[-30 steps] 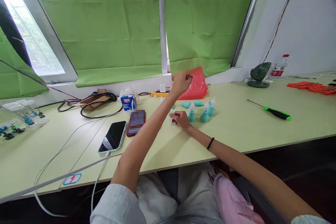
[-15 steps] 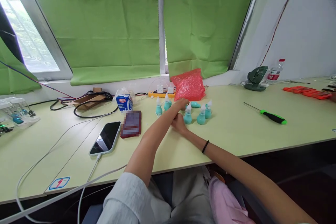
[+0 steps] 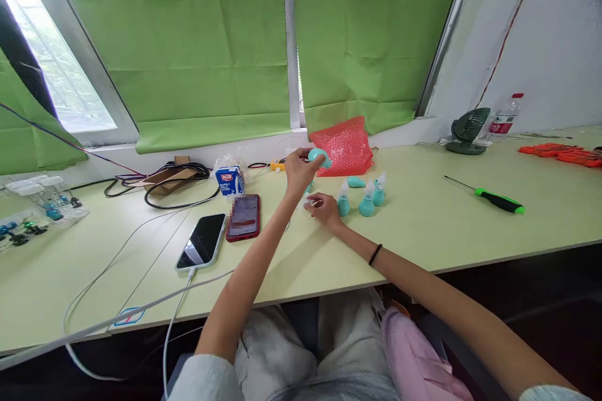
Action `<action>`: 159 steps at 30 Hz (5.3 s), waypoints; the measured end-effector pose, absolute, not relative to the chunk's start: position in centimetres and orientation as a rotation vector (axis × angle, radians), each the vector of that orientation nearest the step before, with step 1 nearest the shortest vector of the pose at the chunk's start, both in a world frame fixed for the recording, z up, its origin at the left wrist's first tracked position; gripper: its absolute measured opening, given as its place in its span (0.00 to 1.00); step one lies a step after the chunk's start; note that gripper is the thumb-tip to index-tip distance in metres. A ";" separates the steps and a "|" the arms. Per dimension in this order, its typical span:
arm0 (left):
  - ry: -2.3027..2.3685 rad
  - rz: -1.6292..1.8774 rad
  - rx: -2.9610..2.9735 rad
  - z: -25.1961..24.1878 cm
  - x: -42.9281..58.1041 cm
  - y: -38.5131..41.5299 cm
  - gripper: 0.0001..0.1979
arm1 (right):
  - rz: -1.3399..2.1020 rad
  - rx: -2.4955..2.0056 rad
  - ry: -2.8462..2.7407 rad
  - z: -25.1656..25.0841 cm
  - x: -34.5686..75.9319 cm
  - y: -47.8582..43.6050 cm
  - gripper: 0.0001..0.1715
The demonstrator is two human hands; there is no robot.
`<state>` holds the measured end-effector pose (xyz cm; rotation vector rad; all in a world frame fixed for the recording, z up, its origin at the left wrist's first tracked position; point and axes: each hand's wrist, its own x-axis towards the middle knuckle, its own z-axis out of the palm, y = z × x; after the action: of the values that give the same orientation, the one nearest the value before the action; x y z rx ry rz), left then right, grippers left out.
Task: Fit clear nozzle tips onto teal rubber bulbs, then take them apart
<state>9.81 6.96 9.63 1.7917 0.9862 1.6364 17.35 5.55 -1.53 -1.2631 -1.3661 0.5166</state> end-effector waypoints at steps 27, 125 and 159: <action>1.160 1.543 1.199 1.5 3.2 5.7 0.11 | 0.898 -0.850 -1.506 0.4 18.1 4.5 0.22; 0.691 1.366 0.945 1.2 2.3 6.3 0.14 | 0.336 -1.301 -2.114 -0.6 19.2 4.8 0.07; 1.082 1.348 0.956 1.9 1.7 6.8 0.12 | -0.116 -1.596 -1.937 -2.2 16.5 7.7 0.12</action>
<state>1.70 6.83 1.90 0.9559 1.0815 1.3485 16.45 7.69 -2.24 -1.5957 -1.9370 -0.1161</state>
